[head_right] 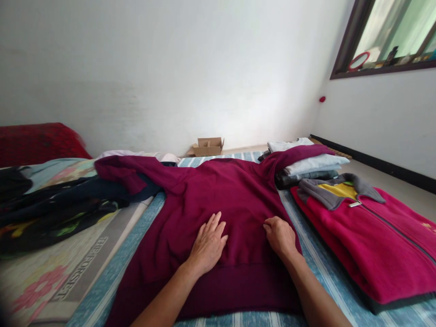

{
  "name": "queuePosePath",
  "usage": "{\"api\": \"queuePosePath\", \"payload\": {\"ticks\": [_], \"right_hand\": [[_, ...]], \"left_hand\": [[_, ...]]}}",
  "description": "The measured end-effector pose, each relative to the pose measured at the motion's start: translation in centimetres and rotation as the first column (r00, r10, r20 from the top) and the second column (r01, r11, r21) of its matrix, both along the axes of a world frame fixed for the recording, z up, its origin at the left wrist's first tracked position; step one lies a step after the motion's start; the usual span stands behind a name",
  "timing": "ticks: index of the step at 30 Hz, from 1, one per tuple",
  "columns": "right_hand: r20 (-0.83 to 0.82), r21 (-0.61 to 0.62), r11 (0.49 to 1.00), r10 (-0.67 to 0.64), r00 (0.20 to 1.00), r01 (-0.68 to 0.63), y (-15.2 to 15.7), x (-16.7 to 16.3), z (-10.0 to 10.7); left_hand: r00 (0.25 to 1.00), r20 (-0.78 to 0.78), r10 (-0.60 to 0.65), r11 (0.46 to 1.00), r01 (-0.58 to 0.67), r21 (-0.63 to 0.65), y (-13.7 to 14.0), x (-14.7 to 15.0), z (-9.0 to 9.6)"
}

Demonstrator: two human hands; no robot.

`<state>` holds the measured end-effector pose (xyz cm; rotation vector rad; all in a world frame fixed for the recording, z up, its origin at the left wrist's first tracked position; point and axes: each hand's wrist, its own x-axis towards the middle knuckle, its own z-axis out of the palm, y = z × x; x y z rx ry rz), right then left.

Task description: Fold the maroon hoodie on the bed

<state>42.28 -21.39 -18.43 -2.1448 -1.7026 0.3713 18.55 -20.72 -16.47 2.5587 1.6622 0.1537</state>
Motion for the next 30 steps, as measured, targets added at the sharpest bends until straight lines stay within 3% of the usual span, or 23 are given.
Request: {"api": "queuePosePath", "payload": {"ticks": [6,13,16,18,20,22,24,26,28,30], "right_hand": [[-0.094,0.036,0.998,-0.039,0.995,0.043,0.1,-0.3,0.2],[-0.313,0.092,0.993,-0.042,0.949,0.074,0.0,0.6,0.1],[-0.526,0.087,0.995,0.003,0.850,0.050,-1.5,1.3,1.6],[-0.718,0.074,0.994,0.105,0.688,-0.074,-3.4,1.5,3.3],[-0.808,0.056,0.942,0.237,0.539,-0.331,-5.8,1.4,4.9],[-0.847,-0.013,0.812,0.301,0.438,-0.583,-8.3,0.9,6.1],[-0.841,-0.073,0.654,0.365,0.399,-0.753,-10.2,0.3,6.8],[-0.811,-0.101,0.560,0.432,0.394,-0.822,-11.0,-0.5,7.2],[-0.775,-0.099,0.562,0.474,0.418,-0.821,-10.6,-1.3,7.3],[-0.720,-0.068,0.642,0.498,0.483,-0.764,-9.1,-2.1,7.4]], "left_hand": [[1.000,0.014,-0.003,1.000,0.002,0.023,0.0,0.0,0.1],[0.999,0.033,-0.004,0.999,0.002,0.032,0.0,0.0,0.0],[0.999,0.038,-0.002,1.000,0.001,0.028,0.0,0.0,0.1],[0.999,0.043,-0.006,1.000,0.005,0.031,0.0,-0.1,0.1],[0.999,0.047,-0.013,0.999,0.011,0.036,0.0,-0.1,0.0],[0.999,0.049,-0.014,0.999,0.012,0.039,0.0,-0.1,-0.2],[0.999,0.049,-0.011,0.999,0.009,0.043,0.1,-0.1,-0.3],[0.999,0.049,-0.009,0.999,0.006,0.048,0.0,0.0,-0.3],[0.999,0.050,-0.013,0.999,0.010,0.048,-0.1,0.0,-0.2],[0.998,0.052,-0.018,0.999,0.016,0.039,-0.2,0.0,0.0]]}}
